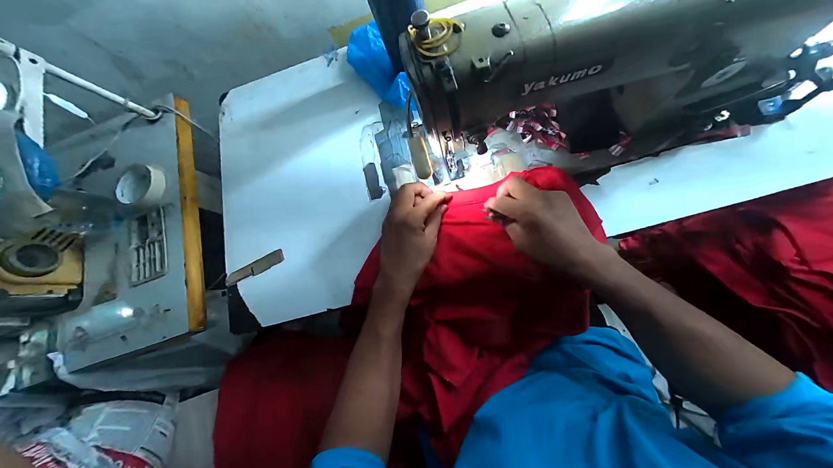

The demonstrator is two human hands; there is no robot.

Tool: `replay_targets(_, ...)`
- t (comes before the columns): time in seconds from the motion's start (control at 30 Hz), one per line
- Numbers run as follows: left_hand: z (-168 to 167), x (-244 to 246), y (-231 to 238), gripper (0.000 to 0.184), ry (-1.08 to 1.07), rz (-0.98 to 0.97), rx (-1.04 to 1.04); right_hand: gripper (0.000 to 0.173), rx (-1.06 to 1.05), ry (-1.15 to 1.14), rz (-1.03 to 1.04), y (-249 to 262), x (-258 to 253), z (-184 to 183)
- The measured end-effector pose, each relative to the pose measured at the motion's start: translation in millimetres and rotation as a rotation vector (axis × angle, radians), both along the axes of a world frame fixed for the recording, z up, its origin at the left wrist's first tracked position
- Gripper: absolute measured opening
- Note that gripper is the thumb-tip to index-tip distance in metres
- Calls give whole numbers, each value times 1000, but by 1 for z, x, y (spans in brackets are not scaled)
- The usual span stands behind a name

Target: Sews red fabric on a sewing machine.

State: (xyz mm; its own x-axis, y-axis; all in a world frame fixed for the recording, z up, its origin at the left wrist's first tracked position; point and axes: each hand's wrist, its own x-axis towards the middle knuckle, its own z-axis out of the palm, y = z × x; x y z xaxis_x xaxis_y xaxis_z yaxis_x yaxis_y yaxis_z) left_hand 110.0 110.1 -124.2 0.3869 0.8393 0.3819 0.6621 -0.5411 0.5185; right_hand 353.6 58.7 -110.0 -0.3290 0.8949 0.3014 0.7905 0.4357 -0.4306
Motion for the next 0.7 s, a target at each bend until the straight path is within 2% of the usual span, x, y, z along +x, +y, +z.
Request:
replay_targets(0.1,-2,0,1,20,4,55,-13,20,-66,9,79,-21,7,3)
replay_targets(0.17,-3,5,2,21,35,99,-7,11,-102,86,65,-22,9,16)
replay_targets(0.23,-1,9,5,21,70,134,-9,12,-41,197,16,-12,8,22)
replay_targets(0.3,3,14,10,19,110,188,-22,16,-12,210,-36,5,6,12)
replay_targets(0.4,8,22,20,27,171,288,-31,21,3,91,-107,25,6,-13)
replay_targets(0.5,4,26,27,40,309,289,-22,21,6,90,-123,27,7,-17)
replay_targets(0.6,5,28,29,41,443,242,-16,20,7,121,-127,26,9,-18)
replay_targets(0.7,11,29,27,40,488,228,-27,19,5,133,-128,26,10,-18)
